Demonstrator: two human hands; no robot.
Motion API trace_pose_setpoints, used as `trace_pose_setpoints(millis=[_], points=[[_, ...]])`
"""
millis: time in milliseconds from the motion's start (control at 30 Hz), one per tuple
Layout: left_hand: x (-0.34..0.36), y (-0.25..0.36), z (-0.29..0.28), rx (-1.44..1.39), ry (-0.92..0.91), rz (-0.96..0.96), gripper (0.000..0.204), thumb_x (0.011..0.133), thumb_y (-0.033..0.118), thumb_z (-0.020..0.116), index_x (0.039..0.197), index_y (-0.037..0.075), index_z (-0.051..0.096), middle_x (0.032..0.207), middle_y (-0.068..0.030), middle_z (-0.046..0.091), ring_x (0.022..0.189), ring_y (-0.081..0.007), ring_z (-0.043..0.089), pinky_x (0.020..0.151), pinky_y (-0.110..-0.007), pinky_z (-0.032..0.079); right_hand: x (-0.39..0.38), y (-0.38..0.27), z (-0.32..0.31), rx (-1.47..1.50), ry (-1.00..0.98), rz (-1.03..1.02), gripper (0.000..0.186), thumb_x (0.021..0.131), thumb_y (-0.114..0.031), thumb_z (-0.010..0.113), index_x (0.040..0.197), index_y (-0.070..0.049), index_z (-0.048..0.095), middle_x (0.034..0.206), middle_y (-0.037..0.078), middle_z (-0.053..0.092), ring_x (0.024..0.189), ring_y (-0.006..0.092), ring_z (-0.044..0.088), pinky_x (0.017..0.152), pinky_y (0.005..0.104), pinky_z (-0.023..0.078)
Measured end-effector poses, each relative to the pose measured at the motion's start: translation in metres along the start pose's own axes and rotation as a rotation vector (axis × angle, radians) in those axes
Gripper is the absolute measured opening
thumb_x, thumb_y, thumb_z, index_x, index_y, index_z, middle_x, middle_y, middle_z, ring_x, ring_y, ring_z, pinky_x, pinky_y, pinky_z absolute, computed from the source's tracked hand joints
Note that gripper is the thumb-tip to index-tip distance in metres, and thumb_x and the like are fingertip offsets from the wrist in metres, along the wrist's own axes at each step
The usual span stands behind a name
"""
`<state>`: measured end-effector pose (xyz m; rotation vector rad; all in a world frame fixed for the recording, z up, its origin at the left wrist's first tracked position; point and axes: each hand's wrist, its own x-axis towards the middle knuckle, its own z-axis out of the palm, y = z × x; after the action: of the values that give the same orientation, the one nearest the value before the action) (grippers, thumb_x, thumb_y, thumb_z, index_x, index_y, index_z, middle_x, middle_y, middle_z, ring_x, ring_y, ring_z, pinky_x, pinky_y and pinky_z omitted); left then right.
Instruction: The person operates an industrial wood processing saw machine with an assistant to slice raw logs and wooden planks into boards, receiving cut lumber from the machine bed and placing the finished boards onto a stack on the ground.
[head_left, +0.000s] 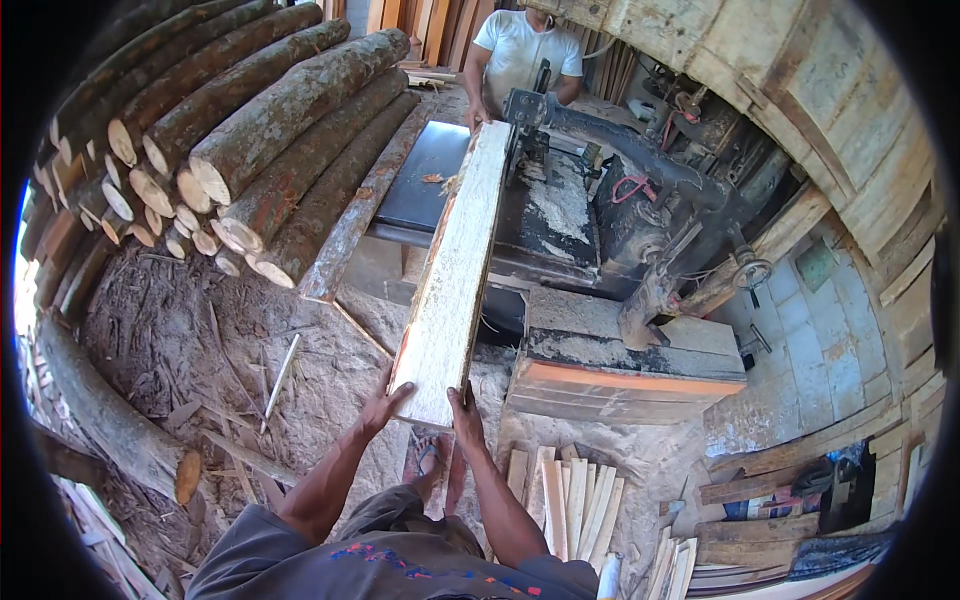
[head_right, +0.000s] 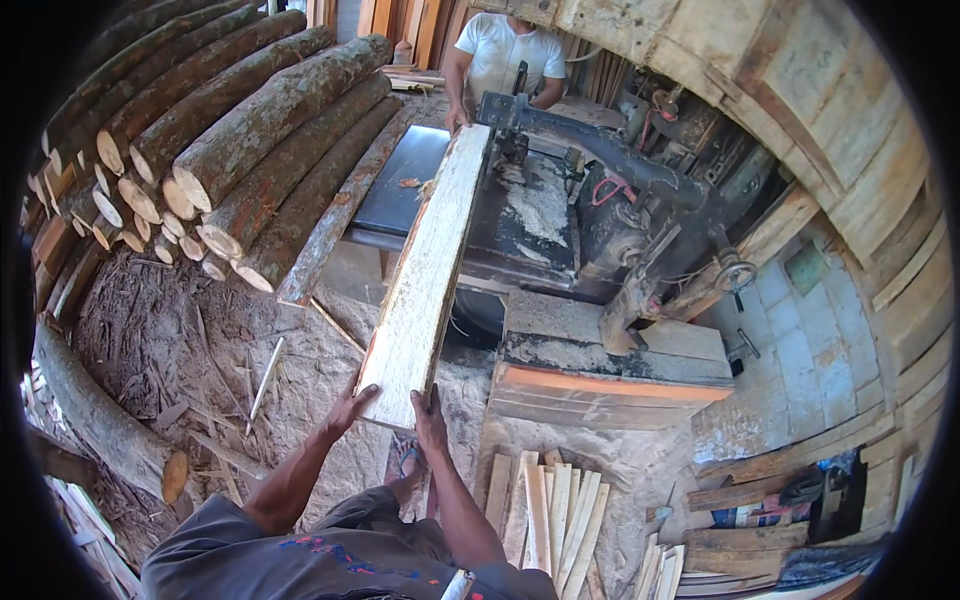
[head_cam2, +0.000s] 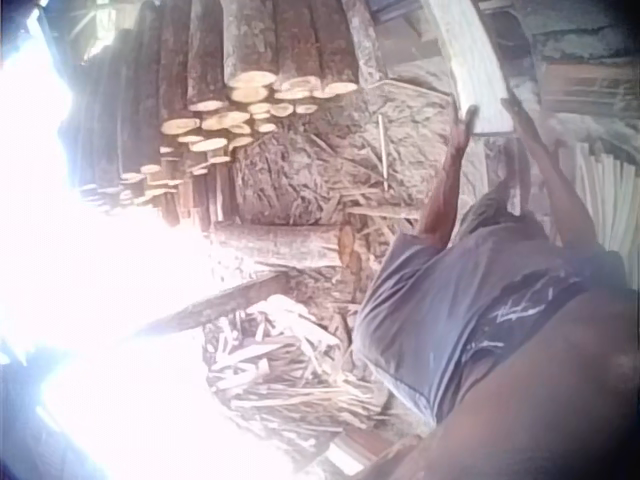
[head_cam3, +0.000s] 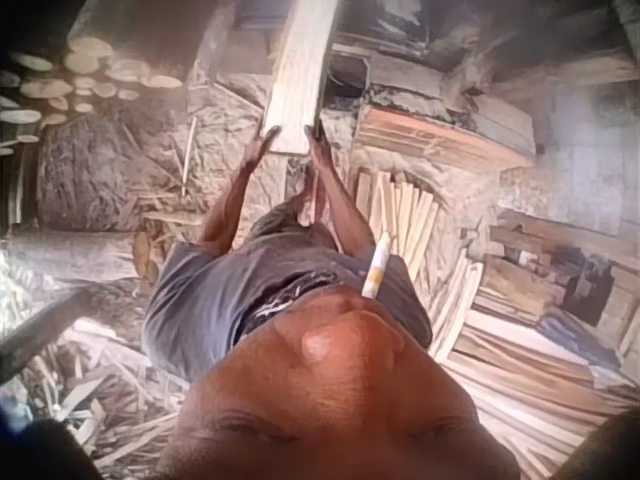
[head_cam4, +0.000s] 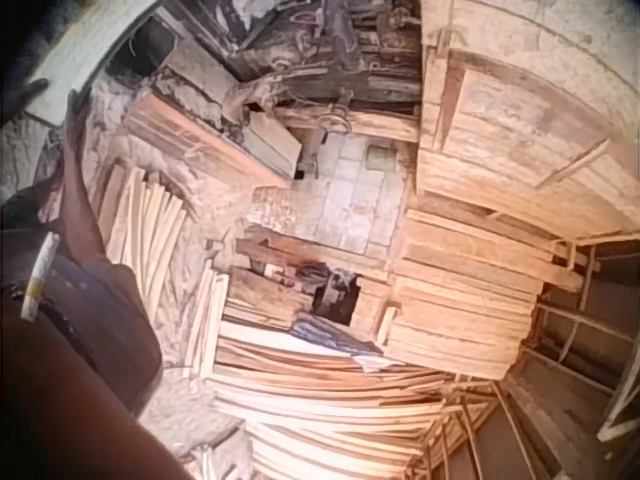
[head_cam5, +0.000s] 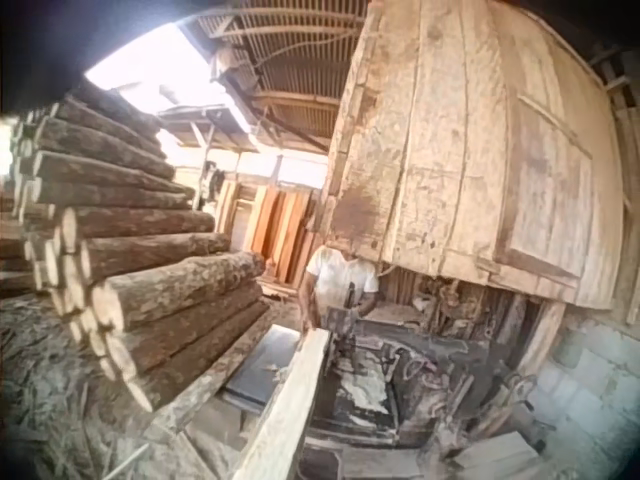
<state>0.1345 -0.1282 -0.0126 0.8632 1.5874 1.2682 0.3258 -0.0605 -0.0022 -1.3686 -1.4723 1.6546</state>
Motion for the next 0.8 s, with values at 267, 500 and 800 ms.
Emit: trace_pose_setpoints(millis=[267, 500, 800], points=[[-0.117, -0.023, 0.002, -0.049, -0.05, 0.032, 0.087, 0.085, 0.039, 0.061, 0.146, 0.0, 0.015, 0.141, -0.0177, 0.036, 0.127, -0.024, 0.039, 0.102, -0.032, 0.033, -0.107, 0.051, 0.005, -0.146, 0.1, -0.001, 0.078, 0.086, -0.056, 0.052, 0.142, -0.006, 0.032, 0.139, 0.017, 0.043, 0.128, 0.0285, 0.041, 0.104, 0.0339, 0.032], [-0.217, -0.017, -0.02, 0.007, -0.084, -0.028, 0.088, 0.083, 0.044, 0.061, 0.147, 0.004, 0.014, 0.137, -0.018, 0.041, 0.122, -0.0255, 0.043, 0.097, -0.035, 0.038, -0.204, 0.058, 0.029, 0.026, 0.04, -0.062, 0.075, 0.086, -0.051, 0.057, 0.139, -0.004, 0.035, 0.131, 0.018, 0.05, 0.118, 0.0279, 0.049, 0.097, 0.0349, 0.039], [-0.346, -0.058, -0.016, -0.513, 0.095, -0.33, 0.088, 0.072, 0.002, 0.067, 0.145, 0.005, 0.018, 0.121, -0.0189, 0.052, 0.1, -0.027, 0.058, 0.083, -0.036, 0.05, -0.316, 0.108, -0.132, 0.488, 0.006, 0.342, 0.052, 0.085, -0.022, 0.06, 0.129, 0.0, 0.044, 0.107, 0.009, 0.062, 0.094, 0.0182, 0.061, 0.078, 0.0331, 0.051]])
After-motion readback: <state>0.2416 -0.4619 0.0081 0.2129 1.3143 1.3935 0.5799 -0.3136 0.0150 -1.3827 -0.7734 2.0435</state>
